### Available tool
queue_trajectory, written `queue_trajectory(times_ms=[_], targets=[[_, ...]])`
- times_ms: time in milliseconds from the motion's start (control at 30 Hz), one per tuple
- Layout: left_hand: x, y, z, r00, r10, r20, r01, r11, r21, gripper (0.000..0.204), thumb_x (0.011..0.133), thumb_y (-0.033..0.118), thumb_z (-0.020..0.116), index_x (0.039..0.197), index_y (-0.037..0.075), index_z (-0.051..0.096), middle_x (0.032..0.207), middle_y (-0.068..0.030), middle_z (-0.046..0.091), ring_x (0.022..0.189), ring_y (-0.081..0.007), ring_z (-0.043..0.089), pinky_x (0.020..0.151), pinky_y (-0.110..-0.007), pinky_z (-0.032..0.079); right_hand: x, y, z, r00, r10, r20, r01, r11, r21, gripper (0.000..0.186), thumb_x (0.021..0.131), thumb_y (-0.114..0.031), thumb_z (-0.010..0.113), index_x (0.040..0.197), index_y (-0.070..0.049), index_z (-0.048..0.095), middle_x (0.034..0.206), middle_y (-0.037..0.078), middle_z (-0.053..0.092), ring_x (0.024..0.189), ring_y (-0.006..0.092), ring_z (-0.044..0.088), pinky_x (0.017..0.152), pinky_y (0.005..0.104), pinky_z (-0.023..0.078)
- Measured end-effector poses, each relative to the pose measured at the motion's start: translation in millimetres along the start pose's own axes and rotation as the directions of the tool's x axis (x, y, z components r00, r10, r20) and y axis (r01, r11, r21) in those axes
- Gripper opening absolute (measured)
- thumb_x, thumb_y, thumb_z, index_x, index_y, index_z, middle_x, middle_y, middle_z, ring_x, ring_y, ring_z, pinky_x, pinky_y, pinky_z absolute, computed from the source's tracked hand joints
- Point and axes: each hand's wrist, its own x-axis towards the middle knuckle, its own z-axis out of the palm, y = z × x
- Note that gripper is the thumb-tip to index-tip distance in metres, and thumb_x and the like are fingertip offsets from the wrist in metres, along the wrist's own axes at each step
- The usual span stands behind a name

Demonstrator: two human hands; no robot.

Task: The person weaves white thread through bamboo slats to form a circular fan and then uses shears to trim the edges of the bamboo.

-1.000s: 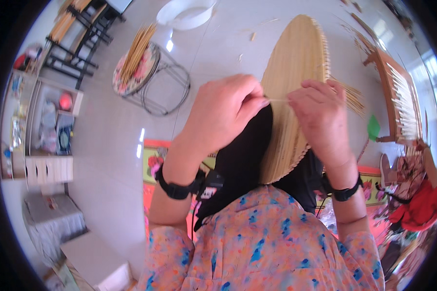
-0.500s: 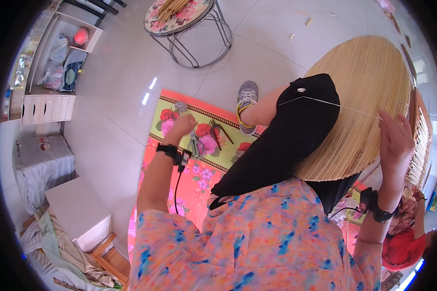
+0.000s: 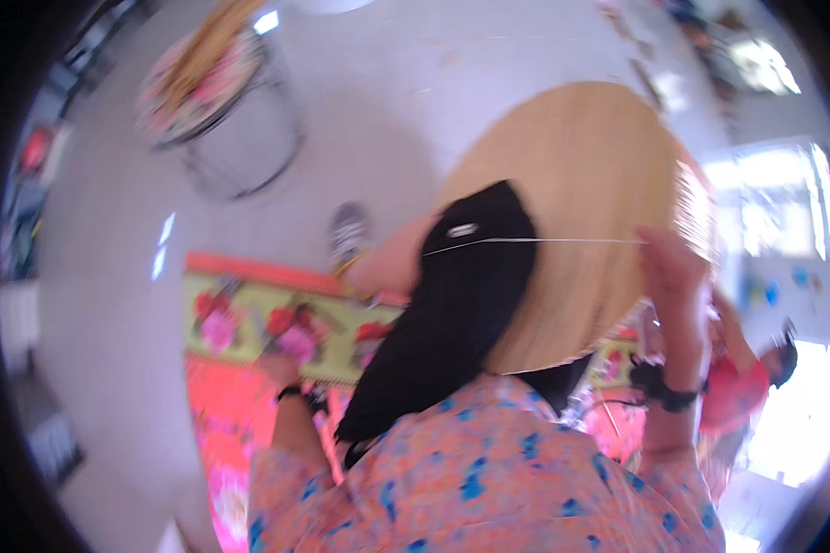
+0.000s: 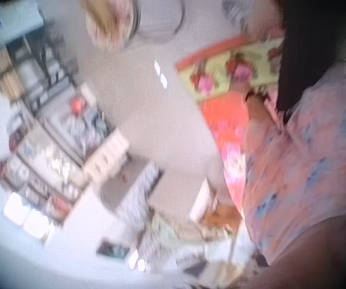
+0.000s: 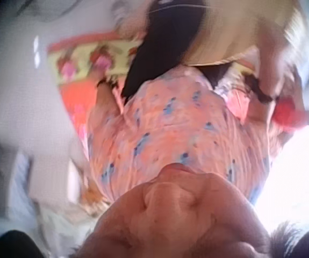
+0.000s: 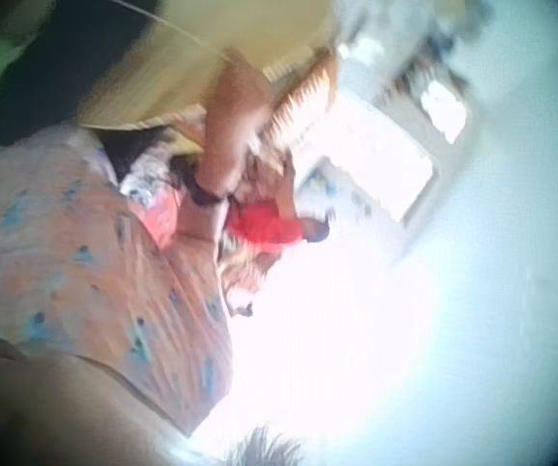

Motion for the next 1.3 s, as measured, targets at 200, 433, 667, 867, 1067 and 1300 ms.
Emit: queue_trajectory(times_ms=[200, 433, 667, 867, 1067, 1300], targets=[[16, 16, -24, 0.998, 0.016, -0.068, -0.011, 0.997, 0.073, 0.023, 0.094, 0.024, 0.054, 0.095, 0.009, 0.071, 0.082, -0.0096, 0.072, 0.073, -0.0229, 0.071, 0.059, -0.040, 0.050, 13, -16, -12, 0.991, 0.130, 0.026, -0.131, 0.990, 0.049, 0.015, 0.085, -0.005, 0.068, 0.100, -0.006, 0.071, 0.083, 0.014, 0.068, 0.073, 0.0339, 0.067, 0.064, 0.0377, 0.054], [31, 15, -104, 0.908, 0.108, 0.405, 0.395, -0.539, -0.743, 0.012, 0.090, 0.016, 0.063, 0.095, 0.006, 0.061, 0.078, -0.0031, 0.063, 0.061, -0.0167, 0.060, 0.057, -0.029, 0.050, 15, -3, -22, 0.998, 0.056, 0.032, -0.060, 0.991, 0.120, 0.011, 0.088, -0.011, 0.068, 0.095, -0.002, 0.072, 0.082, 0.015, 0.070, 0.073, 0.0310, 0.068, 0.064, 0.0347, 0.054], [15, 49, -316, 0.987, 0.077, -0.140, -0.053, -0.669, -0.741, 0.032, 0.088, 0.018, 0.068, 0.112, 0.004, 0.052, 0.089, -0.0041, 0.061, 0.079, -0.0143, 0.059, 0.069, -0.026, 0.049, 31, 6, -20, 0.972, 0.202, 0.120, -0.229, 0.926, 0.299, 0.011, 0.088, -0.010, 0.067, 0.094, -0.002, 0.072, 0.075, 0.014, 0.069, 0.067, 0.0285, 0.067, 0.062, 0.0316, 0.053], [-84, 82, -506, 0.568, 0.440, -0.695, -0.496, -0.491, -0.716, 0.051, 0.073, 0.031, 0.086, 0.108, 0.007, 0.057, 0.078, 0.0002, 0.056, 0.066, -0.0124, 0.054, 0.060, -0.025, 0.044, 26, 19, -23, 0.998, 0.043, -0.046, -0.032, 0.976, 0.214, 0.012, 0.089, -0.011, 0.067, 0.095, -0.002, 0.072, 0.072, 0.013, 0.068, 0.064, 0.0228, 0.067, 0.060, 0.0299, 0.052], [-150, 161, -573, 0.295, 0.748, -0.594, -0.722, -0.233, -0.652, 0.042, 0.074, 0.023, 0.082, 0.098, 0.002, 0.055, 0.073, -0.0125, 0.058, 0.064, -0.0273, 0.060, 0.059, -0.033, 0.047, 26, 24, -27, 0.982, 0.187, -0.030, -0.168, 0.934, 0.315, 0.014, 0.088, -0.014, 0.069, 0.095, -0.002, 0.073, 0.071, 0.013, 0.068, 0.062, 0.0212, 0.066, 0.059, 0.0294, 0.051], [-169, 218, -572, 0.468, 0.772, -0.431, -0.731, 0.064, -0.680, 0.041, 0.079, 0.020, 0.074, 0.102, -0.001, 0.048, 0.078, -0.0207, 0.062, 0.077, -0.0415, 0.064, 0.069, -0.047, 0.050, 26, 27, -35, 0.987, 0.123, -0.107, -0.094, 0.966, 0.241, 0.016, 0.088, -0.014, 0.070, 0.098, -0.003, 0.073, 0.074, 0.013, 0.069, 0.061, 0.0217, 0.066, 0.059, 0.0297, 0.052]])
